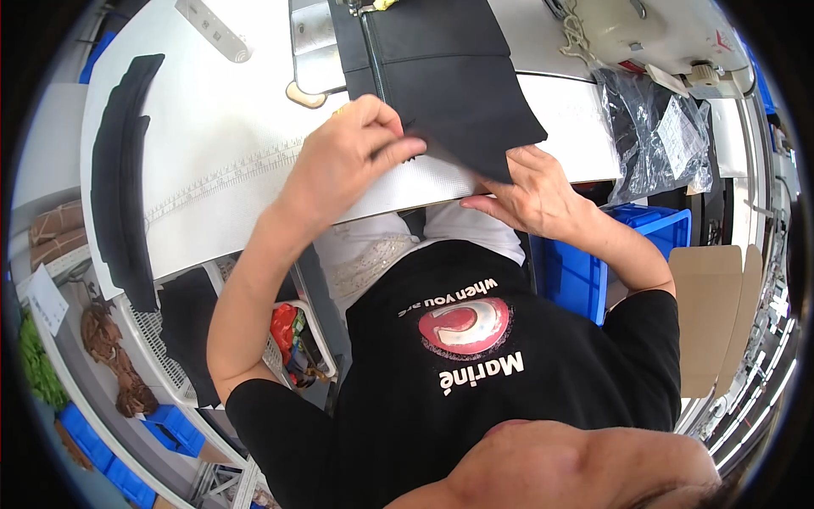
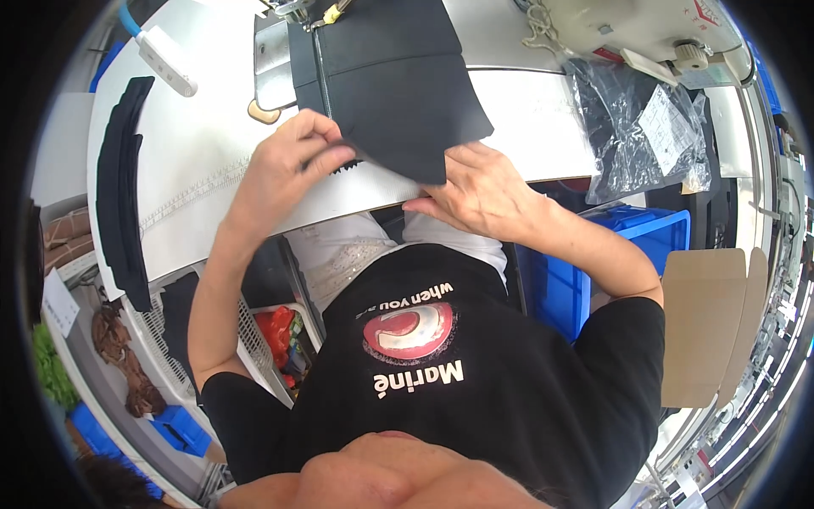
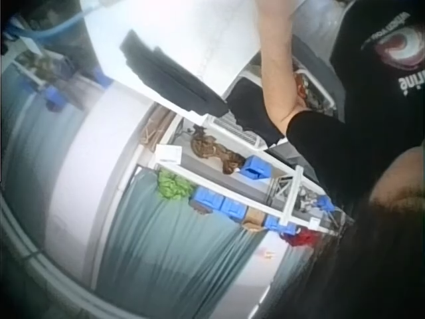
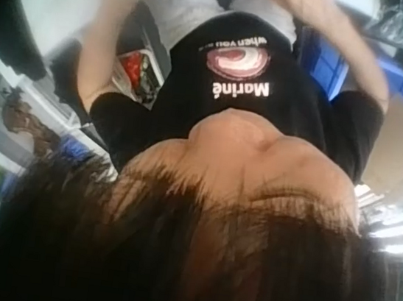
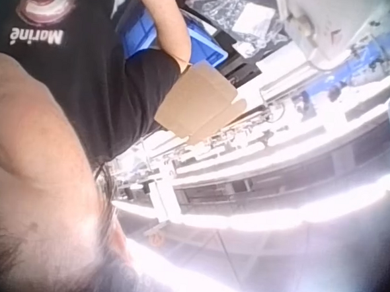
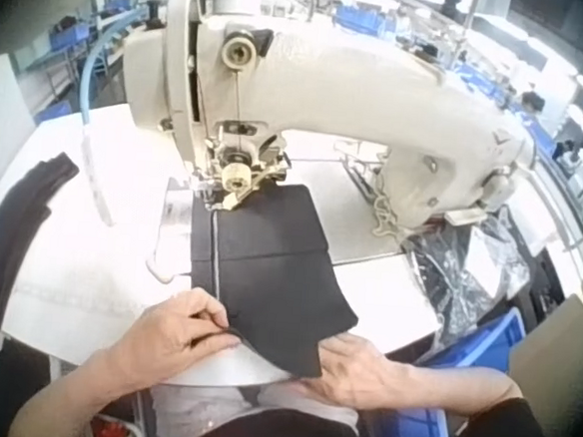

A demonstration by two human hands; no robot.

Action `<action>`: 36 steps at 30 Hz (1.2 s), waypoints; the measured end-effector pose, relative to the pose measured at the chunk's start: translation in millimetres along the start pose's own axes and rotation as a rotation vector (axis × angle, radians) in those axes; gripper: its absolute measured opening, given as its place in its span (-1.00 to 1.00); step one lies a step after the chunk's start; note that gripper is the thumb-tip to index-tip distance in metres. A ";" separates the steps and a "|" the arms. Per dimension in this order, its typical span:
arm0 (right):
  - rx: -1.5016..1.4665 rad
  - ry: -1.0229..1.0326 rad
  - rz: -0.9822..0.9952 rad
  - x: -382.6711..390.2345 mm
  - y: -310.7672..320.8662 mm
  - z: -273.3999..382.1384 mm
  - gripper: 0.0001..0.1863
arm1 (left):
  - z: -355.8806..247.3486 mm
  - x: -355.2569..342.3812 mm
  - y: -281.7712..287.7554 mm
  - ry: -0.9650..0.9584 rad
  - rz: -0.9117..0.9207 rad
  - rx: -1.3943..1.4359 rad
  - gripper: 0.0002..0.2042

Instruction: Sewing a zipper onto a piece of black material using an industrial sewing machine.

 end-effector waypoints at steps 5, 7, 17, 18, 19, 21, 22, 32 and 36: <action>0.080 0.092 -0.025 -18.4 38.3 25.9 -0.63 | -23.4 37.8 -17.2 -0.153 -0.213 -0.511 -0.55; -0.261 0.163 -0.016 -29.3 65.3 33.0 -0.68 | -20.4 45.7 -25.7 -0.100 -0.183 -0.551 -0.47; 0.154 -0.049 -0.111 -112.6 -15.6 -70.1 -0.53 | -17.1 50.2 -29.8 -0.062 -0.197 -0.637 -0.49; 0.160 -0.065 -0.108 -111.8 -17.0 -70.3 -0.52 | -15.8 50.9 -29.9 -0.068 -0.191 -0.637 -0.50; 0.167 -0.034 -0.168 -110.5 -11.3 -66.1 -0.51 | -13.5 51.1 -31.5 -0.053 -0.163 -0.639 -0.50; 0.145 -0.105 -0.072 -111.3 -4.3 -60.6 -0.49 | -13.6 52.4 -32.2 -0.079 -0.196 -0.659 -0.50; 0.136 -0.070 -0.112 -111.2 3.7 -52.5 -0.51 | -13.4 52.6 -33.9 -0.071 -0.166 -0.660 -0.50; -0.013 0.122 -0.101 -55.5 -3.4 4.4 -0.48 | -10.9 37.8 -2.8 -0.126 -0.193 -0.374 -0.63; 0.057 0.177 -0.059 -59.4 -1.2 7.0 -0.49 | 0.3 22.7 9.2 -0.100 -0.161 -0.268 -0.65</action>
Point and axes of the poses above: each hand's wrist, its own x-axis away from the middle knuckle, its own y-axis out of the back of the hand, z = x × y, the point moved 5 cm from there along -x, towards the middle knuckle, and after that the axes turned 5 degrees about z, right-handed, at the moved point
